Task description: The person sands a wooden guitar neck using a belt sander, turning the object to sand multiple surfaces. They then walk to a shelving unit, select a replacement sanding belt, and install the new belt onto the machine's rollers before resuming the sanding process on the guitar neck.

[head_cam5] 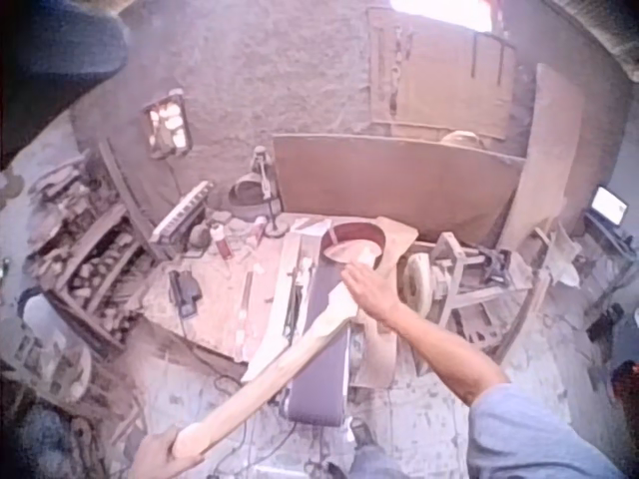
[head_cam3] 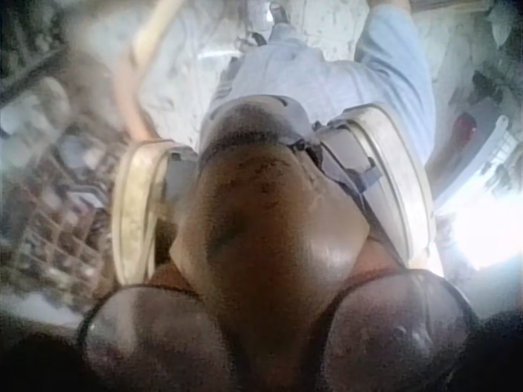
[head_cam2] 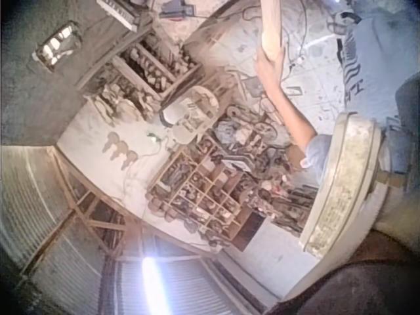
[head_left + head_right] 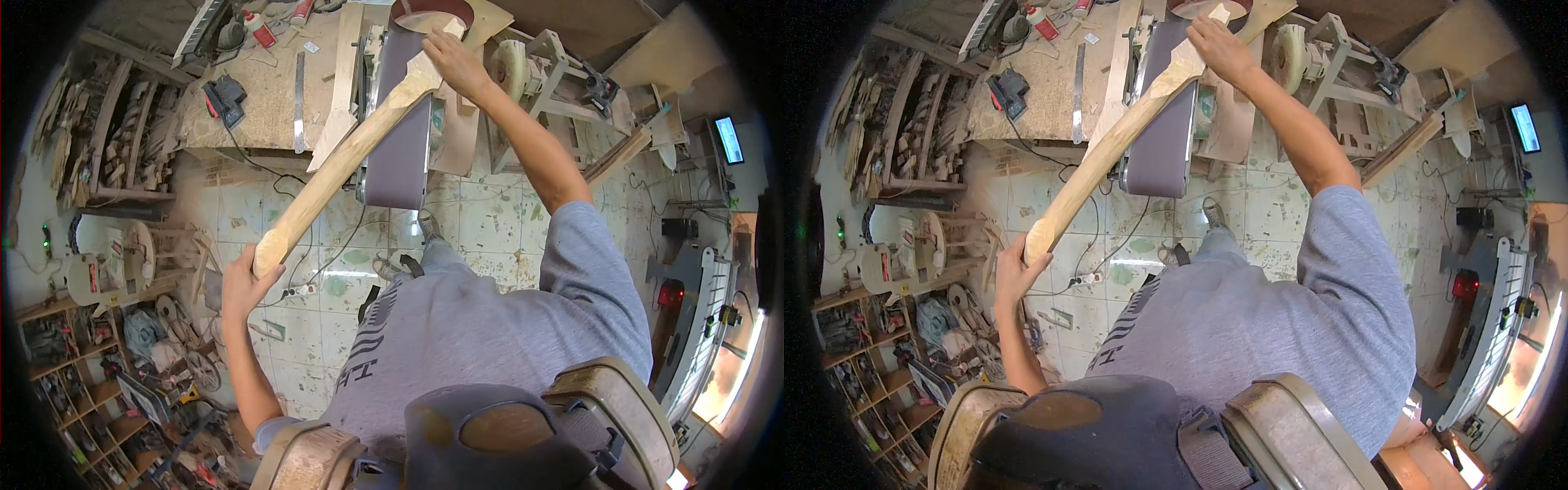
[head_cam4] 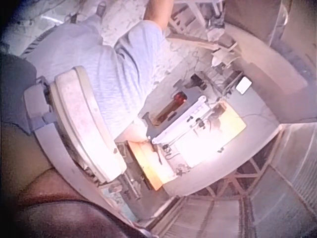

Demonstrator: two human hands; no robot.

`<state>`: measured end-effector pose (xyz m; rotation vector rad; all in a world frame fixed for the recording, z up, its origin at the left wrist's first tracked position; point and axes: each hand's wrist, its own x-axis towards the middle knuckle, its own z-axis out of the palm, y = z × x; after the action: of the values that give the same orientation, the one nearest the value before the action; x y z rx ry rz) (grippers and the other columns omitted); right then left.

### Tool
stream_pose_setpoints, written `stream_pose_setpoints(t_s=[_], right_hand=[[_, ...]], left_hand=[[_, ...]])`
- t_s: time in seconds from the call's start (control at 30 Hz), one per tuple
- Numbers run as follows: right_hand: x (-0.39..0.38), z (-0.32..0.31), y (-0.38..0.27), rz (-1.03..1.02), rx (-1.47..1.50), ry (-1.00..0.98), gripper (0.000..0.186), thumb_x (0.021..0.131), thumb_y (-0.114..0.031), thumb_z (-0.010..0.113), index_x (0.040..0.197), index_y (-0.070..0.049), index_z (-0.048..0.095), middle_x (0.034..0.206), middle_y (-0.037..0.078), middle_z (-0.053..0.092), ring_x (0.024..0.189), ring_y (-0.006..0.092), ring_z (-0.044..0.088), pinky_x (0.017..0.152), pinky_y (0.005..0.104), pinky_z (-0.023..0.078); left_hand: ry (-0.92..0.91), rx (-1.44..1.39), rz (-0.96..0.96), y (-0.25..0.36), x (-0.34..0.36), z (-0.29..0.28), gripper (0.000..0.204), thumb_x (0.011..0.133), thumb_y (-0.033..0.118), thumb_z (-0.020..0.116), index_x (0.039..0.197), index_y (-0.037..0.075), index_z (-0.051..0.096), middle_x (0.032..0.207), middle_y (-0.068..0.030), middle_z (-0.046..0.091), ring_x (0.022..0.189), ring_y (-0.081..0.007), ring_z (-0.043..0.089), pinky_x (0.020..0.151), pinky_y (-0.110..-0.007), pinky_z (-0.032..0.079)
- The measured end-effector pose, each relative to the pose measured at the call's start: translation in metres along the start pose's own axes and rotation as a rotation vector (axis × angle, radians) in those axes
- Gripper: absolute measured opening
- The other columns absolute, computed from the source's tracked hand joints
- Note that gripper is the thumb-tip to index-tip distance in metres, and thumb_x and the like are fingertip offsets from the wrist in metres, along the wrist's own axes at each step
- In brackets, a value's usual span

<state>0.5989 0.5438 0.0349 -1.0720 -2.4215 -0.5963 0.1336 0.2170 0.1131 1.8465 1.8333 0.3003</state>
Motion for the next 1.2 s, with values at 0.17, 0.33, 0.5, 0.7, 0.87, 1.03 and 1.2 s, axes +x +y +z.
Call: stream_pose_setpoints(t_s=[0.17, 0.33, 0.5, 0.7, 0.87, 1.03, 1.2], right_hand=[[-0.006, 0.000, -0.007, 0.027, 0.023, 0.020, 0.034, 0.089, -0.005, 0.051, 0.123, 0.002, 0.049, 0.129, 0.020, 0.055, 0.134, 0.0366, 0.047, 0.113, 0.0452, 0.037], [-0.009, 0.002, 0.006, 0.049, 0.020, 0.034, 0.036, 0.087, -0.005, 0.053, 0.122, 0.001, 0.051, 0.129, 0.018, 0.056, 0.134, 0.0354, 0.047, 0.113, 0.0445, 0.038], [-0.018, -0.003, 0.049, 0.074, -0.032, -0.027, 0.043, 0.086, -0.004, 0.055, 0.129, -0.001, 0.050, 0.135, 0.017, 0.055, 0.138, 0.0338, 0.043, 0.114, 0.0440, 0.036], [-0.049, 0.003, 0.131, 0.116, -0.383, -0.213, 0.050, 0.087, -0.009, 0.055, 0.137, -0.006, 0.049, 0.143, 0.012, 0.053, 0.140, 0.0324, 0.042, 0.114, 0.0474, 0.034], [-0.090, 0.000, 0.215, 0.189, -0.522, -0.369, 0.052, 0.091, -0.013, 0.052, 0.143, -0.011, 0.046, 0.147, 0.009, 0.050, 0.139, 0.0317, 0.042, 0.112, 0.0470, 0.035], [-0.139, -0.005, 0.281, 0.232, -0.606, -0.410, 0.049, 0.096, -0.014, 0.047, 0.145, -0.013, 0.042, 0.150, 0.007, 0.046, 0.139, 0.0329, 0.042, 0.112, 0.0461, 0.035], [-0.163, -0.023, 0.317, 0.230, -0.678, -0.476, 0.048, 0.097, -0.015, 0.046, 0.145, -0.012, 0.040, 0.151, 0.007, 0.045, 0.139, 0.0330, 0.042, 0.111, 0.0467, 0.038]], left_hand=[[-0.038, -0.031, 0.006, -0.007, -0.004, -0.006, 0.052, 0.074, 0.031, 0.079, 0.114, 0.002, 0.065, 0.088, -0.0185, 0.070, 0.080, -0.0335, 0.068, 0.074, -0.039, 0.052], [-0.030, -0.070, 0.046, 0.001, 0.005, 0.000, 0.063, 0.074, 0.033, 0.080, 0.126, 0.004, 0.061, 0.111, -0.0220, 0.069, 0.101, -0.0359, 0.069, 0.087, -0.038, 0.053], [0.037, 0.084, 0.178, 0.017, 0.036, 0.023, 0.079, 0.077, 0.040, 0.079, 0.141, 0.003, 0.050, 0.143, -0.0197, 0.053, 0.128, -0.0341, 0.055, 0.104, -0.040, 0.046], [0.067, 0.100, 0.281, 0.065, 0.104, 0.054, 0.079, 0.086, 0.045, 0.070, 0.148, 0.004, 0.043, 0.155, -0.0179, 0.039, 0.144, -0.0322, 0.036, 0.114, -0.042, 0.036], [0.100, 0.171, 0.429, 0.116, 0.169, 0.074, 0.080, 0.086, 0.049, 0.068, 0.146, 0.001, 0.044, 0.155, -0.0184, 0.039, 0.145, -0.0327, 0.035, 0.116, -0.041, 0.033], [0.079, 0.151, 0.527, 0.162, 0.224, 0.093, 0.079, 0.086, 0.050, 0.067, 0.144, 0.001, 0.046, 0.155, -0.0186, 0.038, 0.145, -0.0326, 0.035, 0.117, -0.041, 0.032], [0.071, 0.161, 0.562, 0.193, 0.257, 0.108, 0.078, 0.086, 0.050, 0.067, 0.145, 0.002, 0.046, 0.157, -0.0155, 0.036, 0.146, -0.0316, 0.033, 0.118, -0.042, 0.032]])
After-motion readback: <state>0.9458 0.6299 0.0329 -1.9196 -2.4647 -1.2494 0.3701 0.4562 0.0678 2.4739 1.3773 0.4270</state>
